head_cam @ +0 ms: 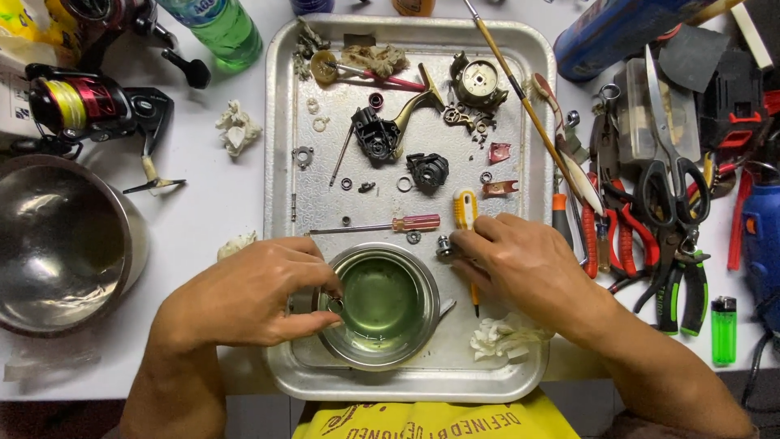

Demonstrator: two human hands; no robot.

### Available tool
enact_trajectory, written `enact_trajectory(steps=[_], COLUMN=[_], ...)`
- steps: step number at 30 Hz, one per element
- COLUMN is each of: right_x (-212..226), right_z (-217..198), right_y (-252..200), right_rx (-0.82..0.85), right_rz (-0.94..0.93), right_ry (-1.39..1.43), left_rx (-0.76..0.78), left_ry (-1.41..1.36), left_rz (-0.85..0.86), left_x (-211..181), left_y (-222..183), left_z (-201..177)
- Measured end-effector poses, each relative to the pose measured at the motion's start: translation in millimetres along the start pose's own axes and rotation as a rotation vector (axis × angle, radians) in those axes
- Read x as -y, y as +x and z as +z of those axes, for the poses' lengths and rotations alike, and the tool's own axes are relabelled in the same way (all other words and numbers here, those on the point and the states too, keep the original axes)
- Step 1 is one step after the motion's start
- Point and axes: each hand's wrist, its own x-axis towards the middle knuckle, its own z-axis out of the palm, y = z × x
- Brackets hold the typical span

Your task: Cleaning fishing reel parts with a toothbrush and cutting a custom washer from a sheet of material using scissors.

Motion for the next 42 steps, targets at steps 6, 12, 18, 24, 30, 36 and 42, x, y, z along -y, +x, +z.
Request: enact_trajectory(steps=[6, 12, 18, 24, 30, 36, 42], right_x=[0.0, -3.4, -18.7, -27.2, -32.2, -44.1, -48.4], right_z=[-2.5, -4.2, -10.8, -13.8, -12.2, -11.5, -6.1], right_y=[-2.5, -6.3, -8.3, -5.2, -2.1, -0.6, 0.9], right_rx=[0.083, -0.021, -0.273, -0.349, -0.438, -0.528, -0.548], right_rz=[0.025, -0.027, 0.034, 0.141, 0.168, 0.189, 0.202], right_ry=[0.049, 0.022, -0.037, -0.080, -0.190, -0.315, -0.286], left_rx=[-0.093, -0.218, -0.316, -0.337, -0.322, -0.352, -0.364], left_ry=[0.017, 0.038, 0.021, 0.063, 0.071, 0.031, 0.142], left_rz=[0.077, 0.177, 0.298, 0.284, 0.276, 0.274, 0.318], left_x=[-0.4, -3.6, -5.5, -5.3, 0.6, -3.3, -4.7], left_y=[6.5, 14.6, 22.4, 24.8, 25.8, 31.3, 34.3], left_z=[4.6, 3.8, 5.5, 8.1, 11.7, 10.9, 16.3])
